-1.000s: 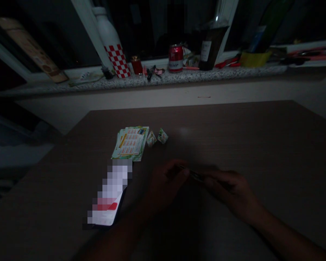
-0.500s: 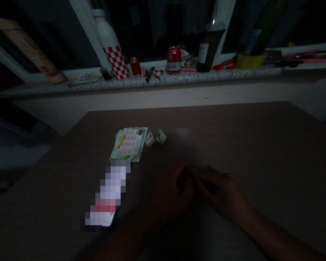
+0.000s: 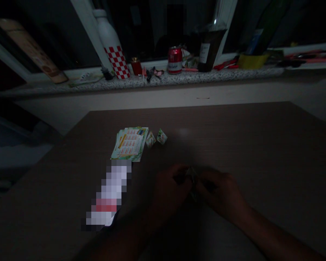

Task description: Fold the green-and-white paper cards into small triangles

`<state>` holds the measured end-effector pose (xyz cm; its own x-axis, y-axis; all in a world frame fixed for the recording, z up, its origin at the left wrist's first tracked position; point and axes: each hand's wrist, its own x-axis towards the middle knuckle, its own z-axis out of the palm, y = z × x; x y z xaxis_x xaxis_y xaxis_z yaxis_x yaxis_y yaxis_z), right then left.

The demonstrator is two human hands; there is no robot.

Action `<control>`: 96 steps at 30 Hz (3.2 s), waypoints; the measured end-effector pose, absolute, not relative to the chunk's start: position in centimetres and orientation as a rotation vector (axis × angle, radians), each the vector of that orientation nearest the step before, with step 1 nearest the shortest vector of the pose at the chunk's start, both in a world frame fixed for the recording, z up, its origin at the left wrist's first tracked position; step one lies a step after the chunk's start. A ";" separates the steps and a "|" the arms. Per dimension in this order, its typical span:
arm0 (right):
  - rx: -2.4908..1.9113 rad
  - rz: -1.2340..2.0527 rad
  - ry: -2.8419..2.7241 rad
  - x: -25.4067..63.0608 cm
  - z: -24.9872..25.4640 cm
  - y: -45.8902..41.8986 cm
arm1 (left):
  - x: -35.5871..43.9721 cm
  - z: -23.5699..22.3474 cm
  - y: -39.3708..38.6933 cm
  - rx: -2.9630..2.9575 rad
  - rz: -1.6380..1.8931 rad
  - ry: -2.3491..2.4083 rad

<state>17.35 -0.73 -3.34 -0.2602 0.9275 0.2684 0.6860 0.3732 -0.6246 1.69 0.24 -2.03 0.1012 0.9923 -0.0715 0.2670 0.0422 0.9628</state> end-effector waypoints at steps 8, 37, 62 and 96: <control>-1.429 0.546 -1.961 17.4 -3.3 -0.7 | 1.8 -2.3 0.0 1.309 0.988 1.325; -1.281 0.596 -1.831 17.9 -3.3 -1.3 | 1.4 -3.6 0.8 0.846 0.974 1.019; -1.101 0.506 -2.157 16.6 -1.7 -0.9 | -0.1 -3.2 1.4 0.776 0.941 0.939; -1.375 0.644 -2.567 9.3 0.1 17.0 | -3.0 -3.3 3.3 1.118 1.158 1.501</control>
<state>9.34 16.96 0.09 -0.5649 0.8229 -0.0614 0.7545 0.4850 -0.4421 -2.97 3.26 -3.31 -0.1792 0.9757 -0.1263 0.1259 0.1501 0.9806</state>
